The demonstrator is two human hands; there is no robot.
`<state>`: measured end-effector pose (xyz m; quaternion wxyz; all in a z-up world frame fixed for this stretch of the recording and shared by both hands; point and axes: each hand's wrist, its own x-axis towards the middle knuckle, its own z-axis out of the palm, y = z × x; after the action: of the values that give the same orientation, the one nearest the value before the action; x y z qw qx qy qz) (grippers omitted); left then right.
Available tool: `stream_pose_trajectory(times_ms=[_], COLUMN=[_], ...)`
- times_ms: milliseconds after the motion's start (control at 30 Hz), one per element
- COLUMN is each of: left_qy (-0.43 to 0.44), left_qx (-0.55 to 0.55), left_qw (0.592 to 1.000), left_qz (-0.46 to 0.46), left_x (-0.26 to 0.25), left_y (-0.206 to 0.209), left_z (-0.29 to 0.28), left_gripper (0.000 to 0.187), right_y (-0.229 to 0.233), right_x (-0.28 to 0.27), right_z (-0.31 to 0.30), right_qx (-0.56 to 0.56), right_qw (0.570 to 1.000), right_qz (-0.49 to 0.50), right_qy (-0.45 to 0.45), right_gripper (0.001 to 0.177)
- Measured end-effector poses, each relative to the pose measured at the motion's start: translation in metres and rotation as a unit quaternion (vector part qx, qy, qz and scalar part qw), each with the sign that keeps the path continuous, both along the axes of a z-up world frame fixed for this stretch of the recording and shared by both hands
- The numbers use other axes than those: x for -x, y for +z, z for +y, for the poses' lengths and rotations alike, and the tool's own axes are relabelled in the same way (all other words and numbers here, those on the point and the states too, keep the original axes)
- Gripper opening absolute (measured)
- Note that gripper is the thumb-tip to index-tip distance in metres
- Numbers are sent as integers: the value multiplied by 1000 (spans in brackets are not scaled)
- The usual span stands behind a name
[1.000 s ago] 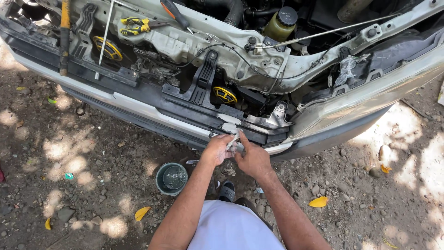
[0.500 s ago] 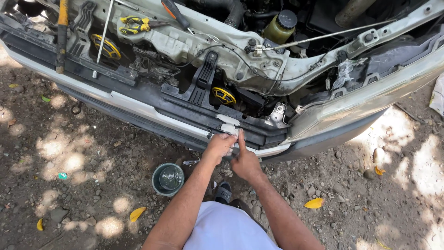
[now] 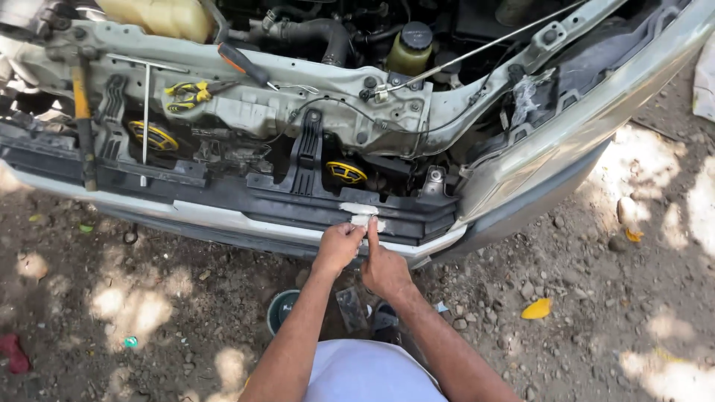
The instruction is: The person applies a white paste-like substance to the front bumper area of a car with the hood open. They use their hands to spread and smooth the material over the surface, repeatedly dipping their fingers into a small container to gather more paste.
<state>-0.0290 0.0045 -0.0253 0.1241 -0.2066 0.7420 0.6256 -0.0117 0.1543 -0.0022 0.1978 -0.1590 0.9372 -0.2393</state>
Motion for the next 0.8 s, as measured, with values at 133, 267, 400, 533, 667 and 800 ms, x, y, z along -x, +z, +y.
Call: stream_pose_trajectory(times_ms=[133, 267, 400, 533, 667, 800], left_qy=[-9, -86, -114, -156, -166, -219], left_qx=[-85, -47, -133, -199, -176, 20], left_qw=[996, 995, 985, 964, 970, 972], left_qz=[-11, 34, -5, -85, -24, 83], left_x=[5, 11, 9, 8, 19, 16], left_y=[-26, -21, -47, -28, -59, -33], left_z=[-34, -79, -117, -134, -135, -132], left_gripper=[32, 25, 24, 24, 29, 34], right_y=[0, -6, -6, -11, -9, -12], right_x=[-6, -8, -19, -17, -15, -22], right_z=[-30, -76, -125, -148, -155, -146], right_qx=[-11, -33, -52, -76, -80, -134], right_qw=[998, 989, 970, 958, 961, 970], right_qz=[-16, 17, 13, 7, 36, 59], right_qy=[-53, -141, -237, -275, -262, -192], right_gripper=[103, 105, 109, 107, 103, 99])
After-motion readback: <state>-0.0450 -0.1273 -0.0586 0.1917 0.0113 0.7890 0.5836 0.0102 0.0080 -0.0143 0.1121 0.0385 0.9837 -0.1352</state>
